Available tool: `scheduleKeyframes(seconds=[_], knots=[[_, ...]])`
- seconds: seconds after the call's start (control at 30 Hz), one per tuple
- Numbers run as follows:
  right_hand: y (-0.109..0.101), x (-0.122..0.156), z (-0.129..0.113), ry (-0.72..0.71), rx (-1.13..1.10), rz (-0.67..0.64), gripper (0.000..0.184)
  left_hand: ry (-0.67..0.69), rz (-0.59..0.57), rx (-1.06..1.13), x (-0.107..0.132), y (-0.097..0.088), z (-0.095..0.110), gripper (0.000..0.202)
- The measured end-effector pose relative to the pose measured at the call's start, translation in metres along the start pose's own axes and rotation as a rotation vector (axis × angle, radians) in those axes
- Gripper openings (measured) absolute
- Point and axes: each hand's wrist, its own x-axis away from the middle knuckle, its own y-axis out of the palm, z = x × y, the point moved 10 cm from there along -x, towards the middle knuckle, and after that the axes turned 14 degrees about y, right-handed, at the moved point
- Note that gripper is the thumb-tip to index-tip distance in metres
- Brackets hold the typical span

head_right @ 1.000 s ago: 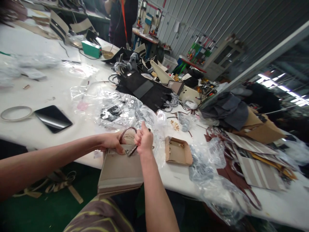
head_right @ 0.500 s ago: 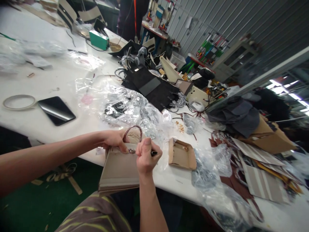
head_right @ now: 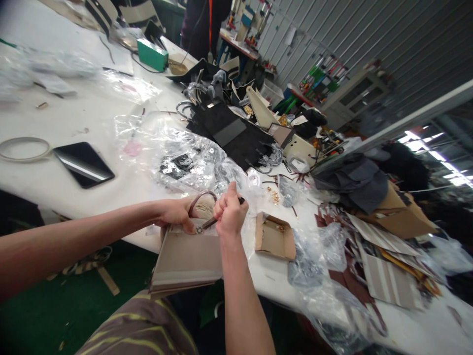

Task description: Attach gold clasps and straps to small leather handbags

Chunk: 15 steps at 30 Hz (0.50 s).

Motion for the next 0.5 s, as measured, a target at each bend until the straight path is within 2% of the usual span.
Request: scheduleKeyframes(seconds=[0.1, 0.27, 0.4, 0.5], knots=[[0.012, -0.004, 0.009, 0.041, 0.047, -0.014, 0.080, -0.046, -0.002, -0.006, 0.000, -0.001, -0.006, 0.047], [0.022, 0.007, 0.010, -0.001, 0.117, -0.023, 0.076, -0.073, 0.026, -0.071, -0.002, -0.009, -0.011, 0.044], [0.018, 0.025, 0.008, -0.106, 0.144, -0.016, 0.073, -0.078, 0.035, -0.067, -0.004, -0.010, -0.014, 0.045], [0.007, 0.044, 0.011, -0.225, 0.073, -0.012, 0.071, -0.098, 0.029, -0.047, -0.004, -0.009, -0.017, 0.043]])
